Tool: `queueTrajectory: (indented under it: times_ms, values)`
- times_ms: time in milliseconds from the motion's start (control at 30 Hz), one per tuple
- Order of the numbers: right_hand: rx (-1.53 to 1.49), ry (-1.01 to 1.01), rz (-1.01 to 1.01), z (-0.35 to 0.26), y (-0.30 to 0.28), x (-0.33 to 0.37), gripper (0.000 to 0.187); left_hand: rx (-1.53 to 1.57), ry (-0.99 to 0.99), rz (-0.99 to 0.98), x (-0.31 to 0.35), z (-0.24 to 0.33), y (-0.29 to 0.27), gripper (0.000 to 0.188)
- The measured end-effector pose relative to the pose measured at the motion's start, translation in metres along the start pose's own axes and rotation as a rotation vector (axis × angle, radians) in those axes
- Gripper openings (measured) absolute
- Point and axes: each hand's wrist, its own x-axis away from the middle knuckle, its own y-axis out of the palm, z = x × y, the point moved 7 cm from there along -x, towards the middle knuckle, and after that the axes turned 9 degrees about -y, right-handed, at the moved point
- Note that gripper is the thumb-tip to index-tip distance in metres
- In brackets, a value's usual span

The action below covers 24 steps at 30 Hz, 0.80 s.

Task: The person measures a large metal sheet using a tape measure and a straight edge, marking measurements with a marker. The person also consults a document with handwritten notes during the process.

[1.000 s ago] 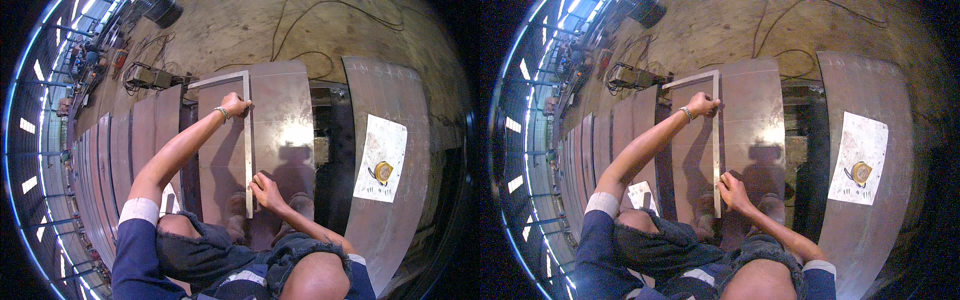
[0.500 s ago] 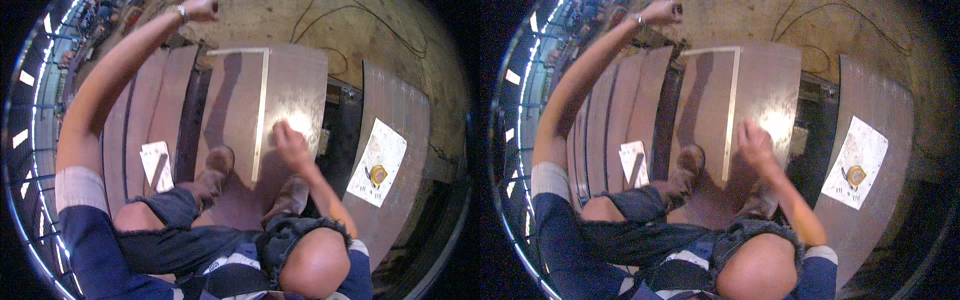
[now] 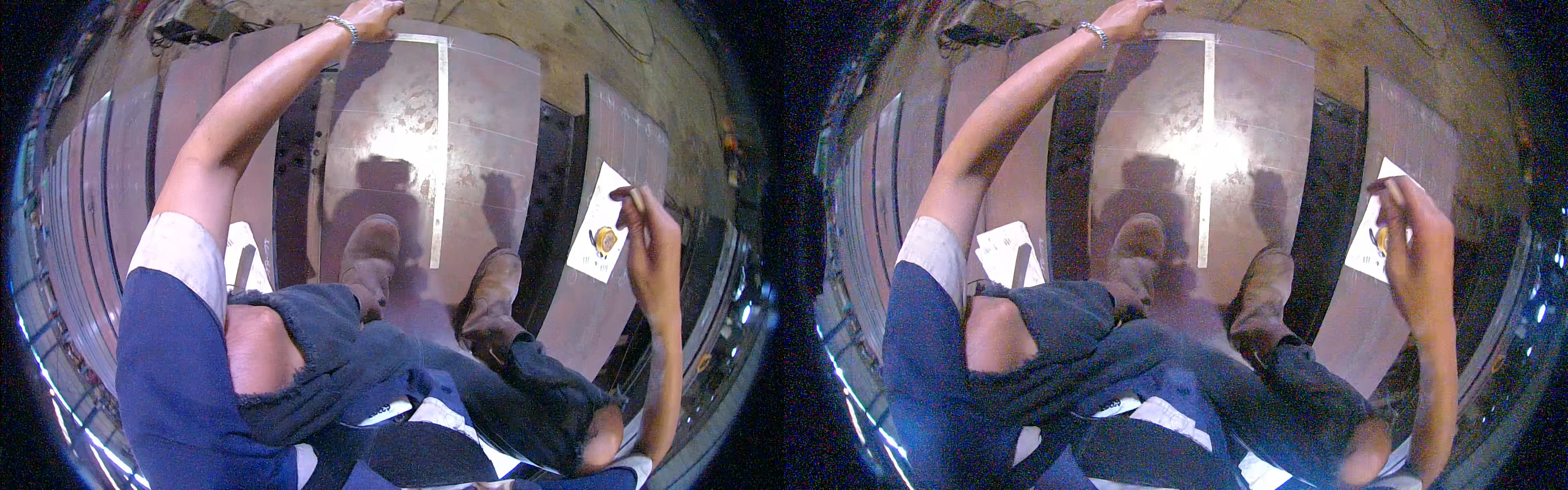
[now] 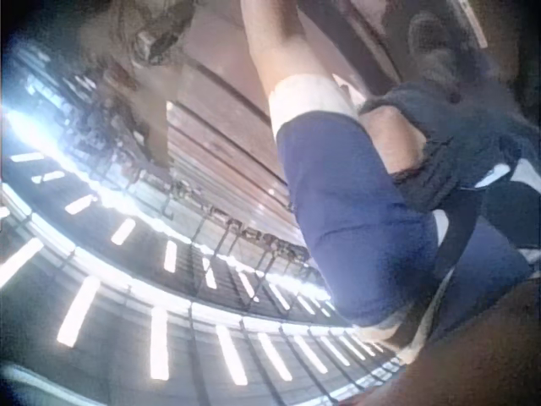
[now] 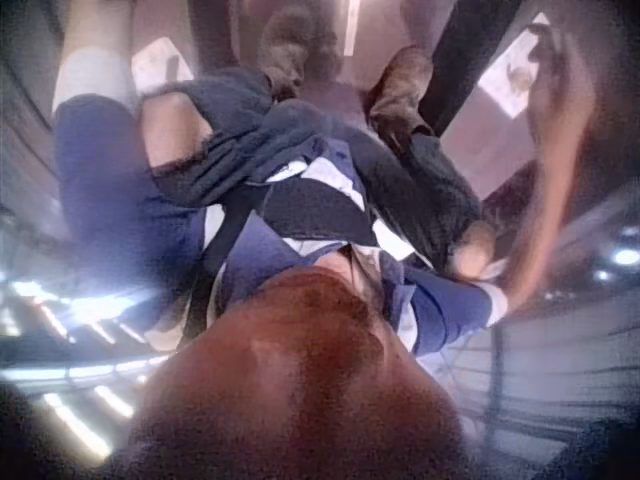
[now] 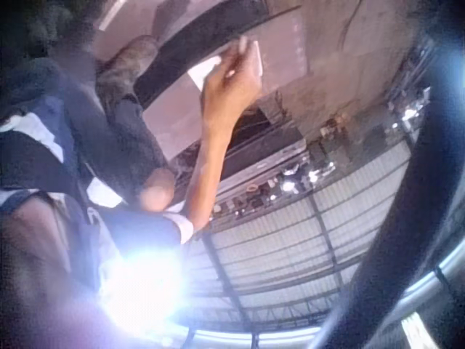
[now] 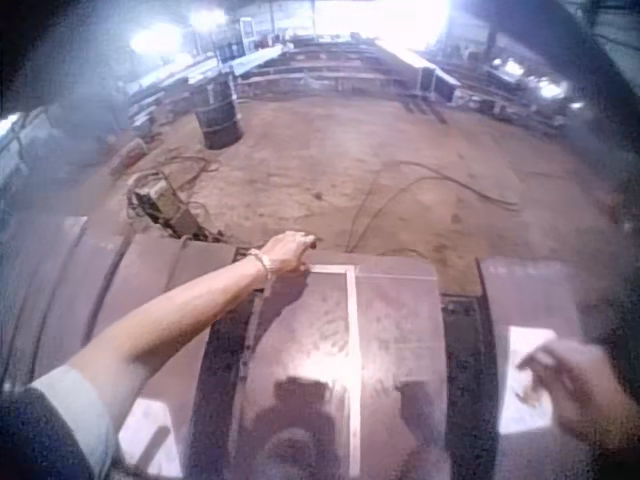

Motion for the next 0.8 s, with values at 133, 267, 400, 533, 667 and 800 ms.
queueTrajectory:
  times_ms: [133, 267, 400, 533, 667, 800]
  values:
    - [-0.003, 0.044, -0.098, -0.022, 0.067, 0.007, 0.011, 0.069, -0.048, 0.036, -0.01, -0.022, 0.033, 0.048]
    - [-0.006, 0.236, -0.169, 0.004, 0.196, 0.034, 0.027, 0.045, 0.0, -0.035, -0.019, -0.016, 0.042, 0.048]
    - [-0.055, 0.413, 0.014, 0.021, 0.305, 0.075, 0.034, 0.253, 0.063, -0.058, -0.027, -0.025, 0.046, 0.051]
    - [-0.102, 0.573, 0.105, 0.011, 0.342, 0.096, 0.036, 0.383, 0.041, -0.142, -0.029, -0.037, 0.052, 0.05]
    - [-0.11, 0.611, 0.188, 0.001, 0.349, 0.098, 0.031, 0.579, -0.05, -0.253, -0.031, -0.055, 0.06, 0.048]
    - [-0.162, 0.627, 0.247, 0.006, 0.361, 0.103, 0.03, 0.386, 0.102, -0.163, -0.04, -0.028, 0.054, 0.05]
